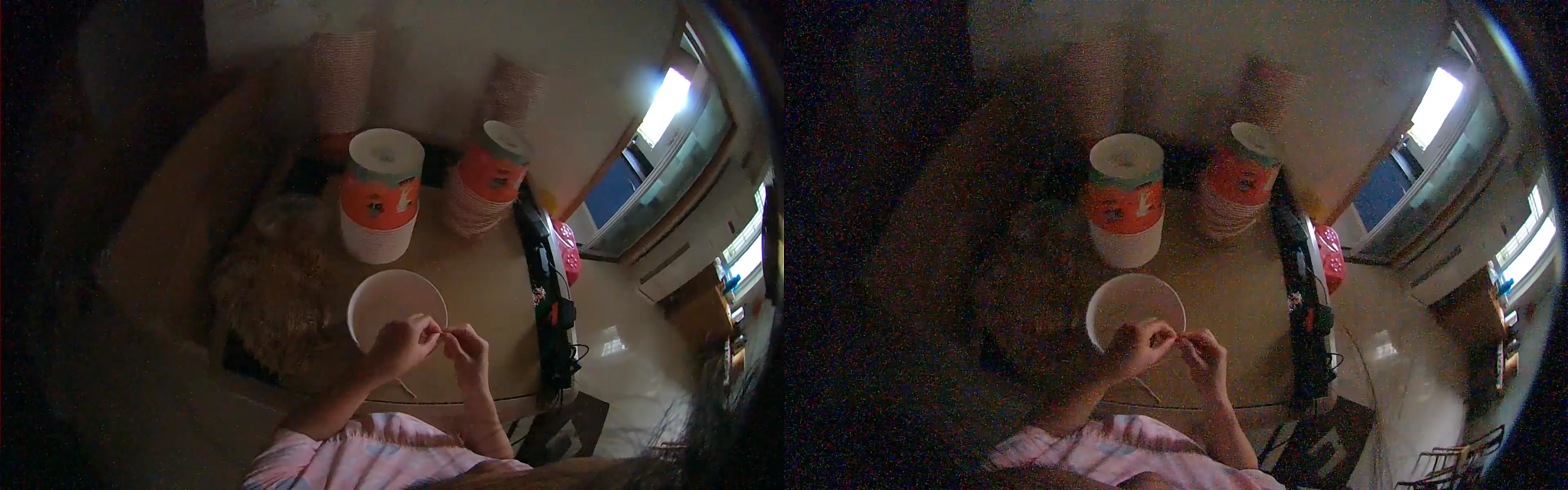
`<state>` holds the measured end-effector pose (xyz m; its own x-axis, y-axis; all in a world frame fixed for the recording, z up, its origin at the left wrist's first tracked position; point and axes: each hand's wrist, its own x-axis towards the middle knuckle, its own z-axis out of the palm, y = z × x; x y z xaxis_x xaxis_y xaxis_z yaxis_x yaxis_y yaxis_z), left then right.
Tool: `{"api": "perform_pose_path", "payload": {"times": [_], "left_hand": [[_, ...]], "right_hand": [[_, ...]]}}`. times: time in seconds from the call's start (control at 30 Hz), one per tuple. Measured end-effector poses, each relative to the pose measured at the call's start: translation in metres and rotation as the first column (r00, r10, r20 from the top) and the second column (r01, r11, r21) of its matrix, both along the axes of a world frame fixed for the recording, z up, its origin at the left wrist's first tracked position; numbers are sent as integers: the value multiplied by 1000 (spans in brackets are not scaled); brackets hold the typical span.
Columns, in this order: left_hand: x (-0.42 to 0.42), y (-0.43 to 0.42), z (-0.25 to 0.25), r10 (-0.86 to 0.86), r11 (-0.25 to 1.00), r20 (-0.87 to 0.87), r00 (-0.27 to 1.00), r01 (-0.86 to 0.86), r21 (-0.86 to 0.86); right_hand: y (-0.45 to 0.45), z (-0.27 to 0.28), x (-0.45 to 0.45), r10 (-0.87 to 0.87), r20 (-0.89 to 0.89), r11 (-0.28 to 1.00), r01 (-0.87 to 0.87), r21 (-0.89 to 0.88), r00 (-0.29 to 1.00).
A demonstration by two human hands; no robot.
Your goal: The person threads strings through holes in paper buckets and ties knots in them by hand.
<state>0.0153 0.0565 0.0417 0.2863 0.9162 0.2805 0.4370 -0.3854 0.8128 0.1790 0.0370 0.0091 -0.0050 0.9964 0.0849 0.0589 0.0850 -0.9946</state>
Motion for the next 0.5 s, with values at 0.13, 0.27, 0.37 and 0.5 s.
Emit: {"api": "perform_pose_path", "payload": {"times": [0.13, 0.27, 0.37, 0.5], "left_hand": [[2, 1, 2, 61, 997, -99, 993, -56, 53], [4, 3, -1, 60, 998, -82, 995, -58, 23], [4, 2, 0, 65, 998, -7, 998, -65, 22], [2, 1, -4, 44, 990, -49, 998, -37, 133]], "right_hand": [[-2, 6, -2, 23, -63, 996, -28, -81, 998], [0, 3, 0, 39, -240, 973, -92, -213, 970], [0, 8, 0, 19, -317, 952, -114, -284, 948], [0, 6, -3, -21, -465, 932, -151, -330, 885]]}}
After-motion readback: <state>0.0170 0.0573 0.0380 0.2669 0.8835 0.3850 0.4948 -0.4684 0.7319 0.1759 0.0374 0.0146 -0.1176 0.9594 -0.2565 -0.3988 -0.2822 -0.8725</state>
